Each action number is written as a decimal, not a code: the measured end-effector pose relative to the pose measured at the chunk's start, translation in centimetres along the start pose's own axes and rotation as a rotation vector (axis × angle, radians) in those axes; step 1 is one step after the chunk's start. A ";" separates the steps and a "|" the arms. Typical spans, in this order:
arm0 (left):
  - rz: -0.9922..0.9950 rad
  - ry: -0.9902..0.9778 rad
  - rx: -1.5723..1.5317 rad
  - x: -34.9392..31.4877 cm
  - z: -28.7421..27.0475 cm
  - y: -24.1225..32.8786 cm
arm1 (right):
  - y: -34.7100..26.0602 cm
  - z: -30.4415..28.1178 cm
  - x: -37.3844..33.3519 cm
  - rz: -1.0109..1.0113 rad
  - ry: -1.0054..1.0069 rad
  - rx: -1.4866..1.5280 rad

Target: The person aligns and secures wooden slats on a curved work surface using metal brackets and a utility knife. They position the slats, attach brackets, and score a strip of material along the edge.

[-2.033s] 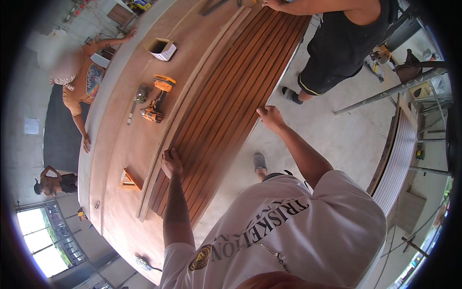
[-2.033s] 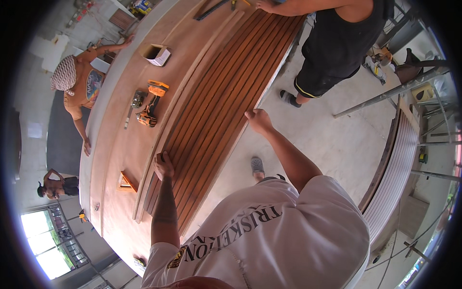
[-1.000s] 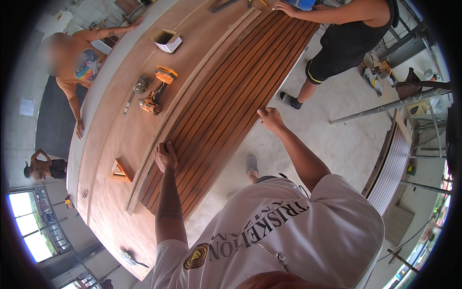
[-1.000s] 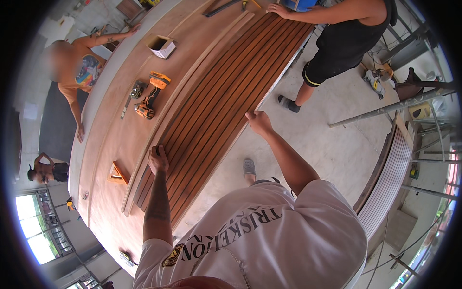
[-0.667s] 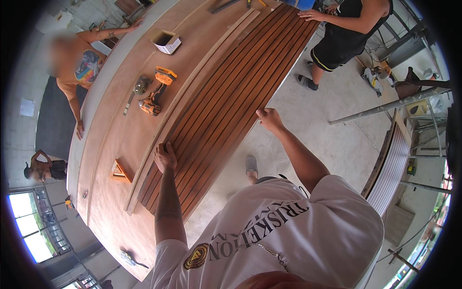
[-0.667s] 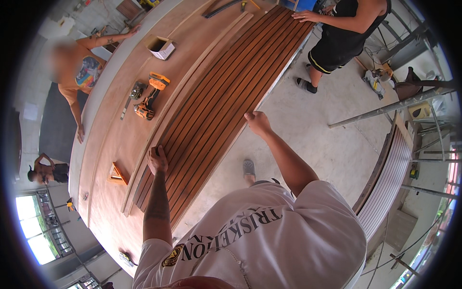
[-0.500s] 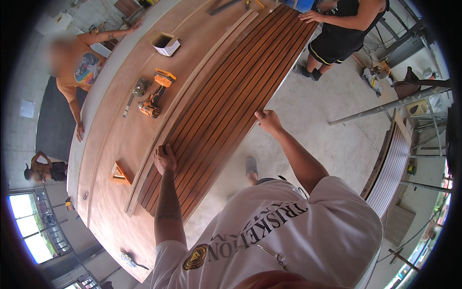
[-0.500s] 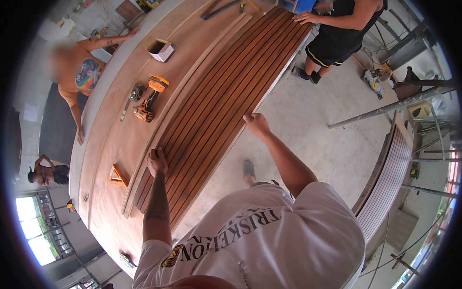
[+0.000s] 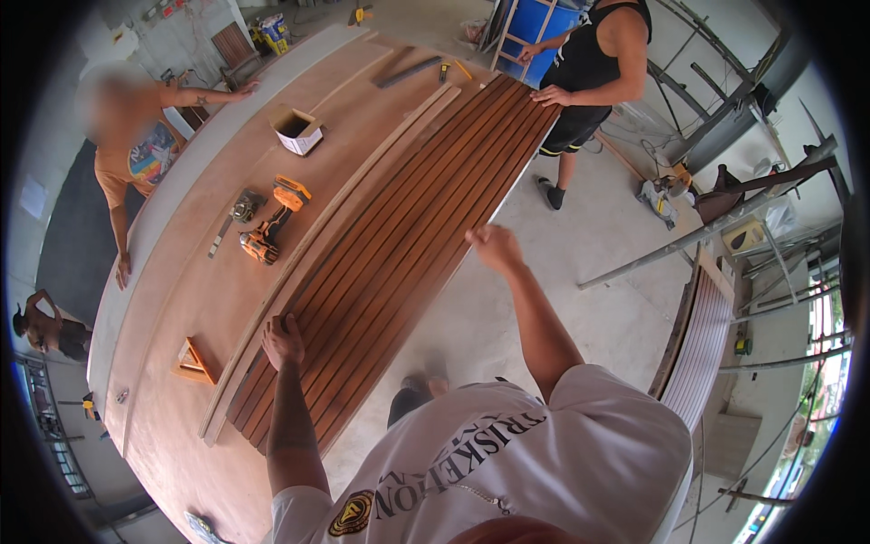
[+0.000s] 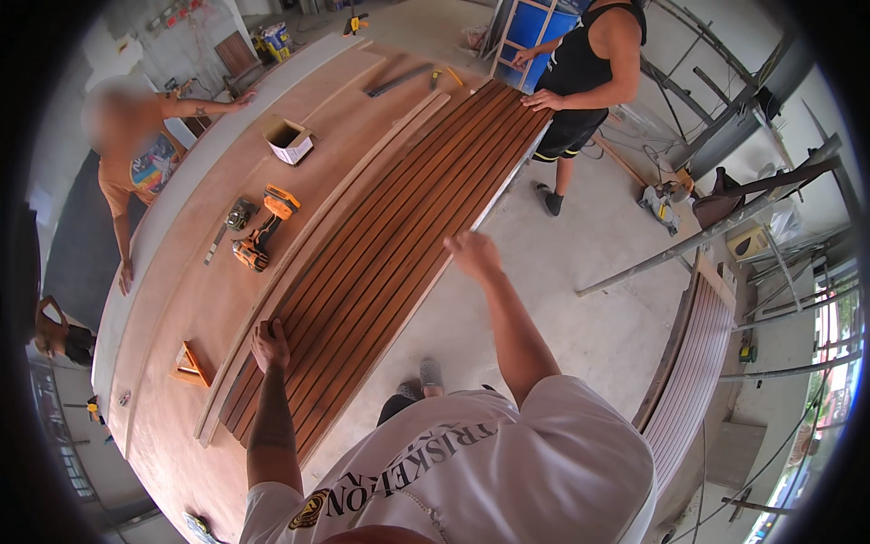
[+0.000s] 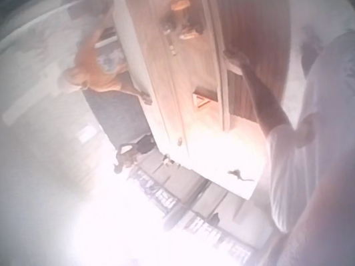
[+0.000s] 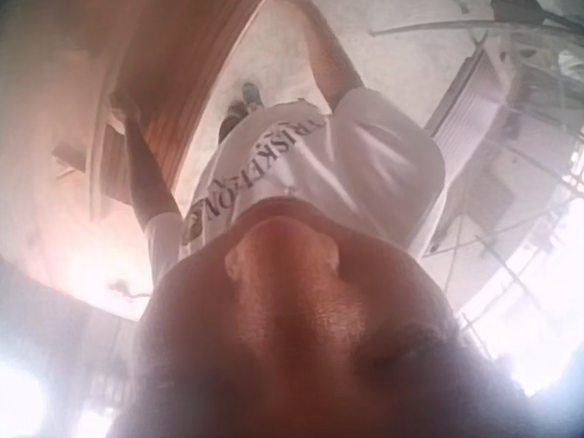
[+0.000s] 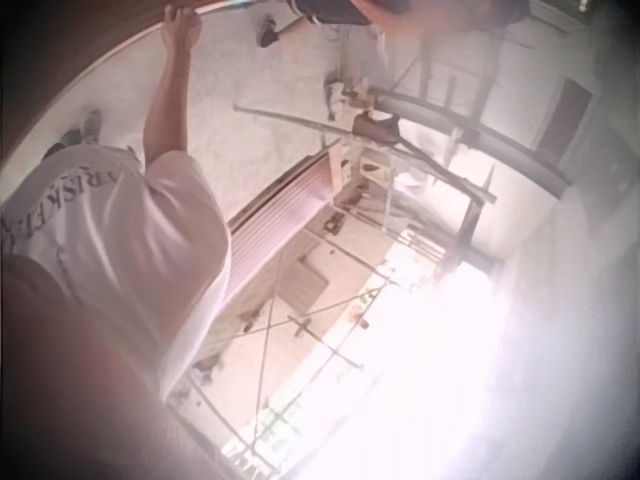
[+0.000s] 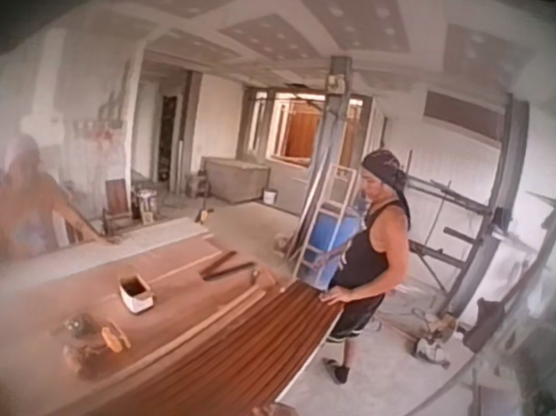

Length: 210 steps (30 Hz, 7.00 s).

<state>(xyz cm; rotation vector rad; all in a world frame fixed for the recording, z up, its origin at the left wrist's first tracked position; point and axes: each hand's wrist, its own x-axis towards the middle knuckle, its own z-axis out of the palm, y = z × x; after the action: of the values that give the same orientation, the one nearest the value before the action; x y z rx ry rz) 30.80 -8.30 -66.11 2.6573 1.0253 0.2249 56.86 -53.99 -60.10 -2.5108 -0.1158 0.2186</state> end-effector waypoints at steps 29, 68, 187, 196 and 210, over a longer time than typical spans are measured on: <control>0.029 -0.023 -0.033 0.0 -0.4 0.2 | 5.6 -22.8 2.0 -1.317 0.158 2.544; 0.045 0.010 0.009 0.2 -0.3 0.1 | 8.1 -0.9 3.2 0.433 0.260 1.808; -0.153 -0.123 0.097 -4.9 -7.8 -11.5 | 4.5 10.3 -2.4 0.440 -0.253 0.833; -0.461 0.211 0.004 -11.7 -9.9 -22.8 | 4.0 10.7 -1.8 0.513 -0.137 0.748; -0.116 -0.217 -0.500 -8.7 -9.3 -31.4 | 1.5 11.0 -1.3 0.591 -0.053 0.589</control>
<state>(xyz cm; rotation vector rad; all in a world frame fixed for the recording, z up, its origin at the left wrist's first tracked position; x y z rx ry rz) 2.33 9.96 -67.65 2.1149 0.9078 0.1413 53.59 -49.10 -69.60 -1.8900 0.5937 0.4776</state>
